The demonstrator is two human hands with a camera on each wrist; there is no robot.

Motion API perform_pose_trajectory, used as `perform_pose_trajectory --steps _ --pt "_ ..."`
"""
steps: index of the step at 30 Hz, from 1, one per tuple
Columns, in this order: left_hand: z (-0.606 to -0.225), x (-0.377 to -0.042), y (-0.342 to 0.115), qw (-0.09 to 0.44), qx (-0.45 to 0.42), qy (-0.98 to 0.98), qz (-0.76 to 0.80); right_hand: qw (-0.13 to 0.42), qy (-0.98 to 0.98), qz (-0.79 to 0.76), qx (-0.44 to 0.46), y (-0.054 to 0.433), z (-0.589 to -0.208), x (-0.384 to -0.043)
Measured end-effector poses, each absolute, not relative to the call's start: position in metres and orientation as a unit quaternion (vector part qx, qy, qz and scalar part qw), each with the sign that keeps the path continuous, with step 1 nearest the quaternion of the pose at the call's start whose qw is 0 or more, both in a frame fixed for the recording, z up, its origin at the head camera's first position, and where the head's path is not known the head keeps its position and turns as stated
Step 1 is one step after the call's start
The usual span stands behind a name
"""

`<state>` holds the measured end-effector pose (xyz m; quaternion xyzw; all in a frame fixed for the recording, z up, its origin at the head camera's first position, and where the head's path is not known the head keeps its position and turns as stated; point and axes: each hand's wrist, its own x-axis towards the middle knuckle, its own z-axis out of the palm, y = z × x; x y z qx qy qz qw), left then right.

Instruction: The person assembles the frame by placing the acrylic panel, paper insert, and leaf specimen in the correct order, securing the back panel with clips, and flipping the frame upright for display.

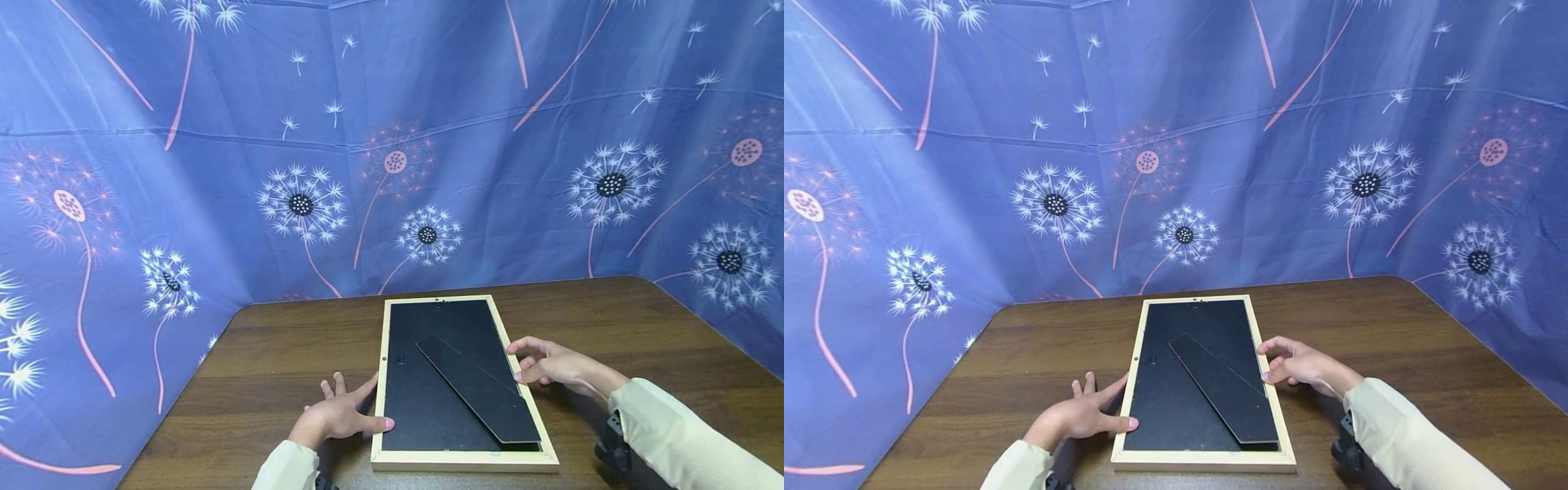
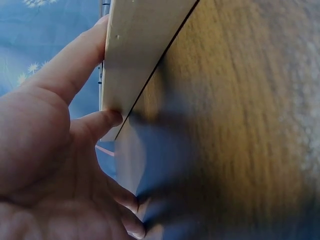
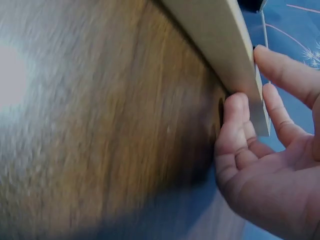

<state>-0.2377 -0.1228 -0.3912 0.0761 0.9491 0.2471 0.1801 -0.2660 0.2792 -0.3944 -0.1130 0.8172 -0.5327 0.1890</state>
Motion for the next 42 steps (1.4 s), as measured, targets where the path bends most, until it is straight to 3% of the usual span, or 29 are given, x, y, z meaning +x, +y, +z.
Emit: perform_pose_trajectory --steps 12,24,42 --pt "-0.389 -0.238 -0.122 0.188 0.072 0.948 0.246 0.172 0.854 -0.489 -0.044 0.267 -0.386 -0.263" --pt "-0.390 -0.238 -0.125 0.185 0.075 0.949 0.242 0.123 0.879 -0.458 -0.054 0.245 -0.379 -0.260" --pt "-0.394 -0.238 -0.125 0.180 0.086 0.948 0.248 0.130 0.902 -0.405 -0.070 0.247 -0.375 -0.268"
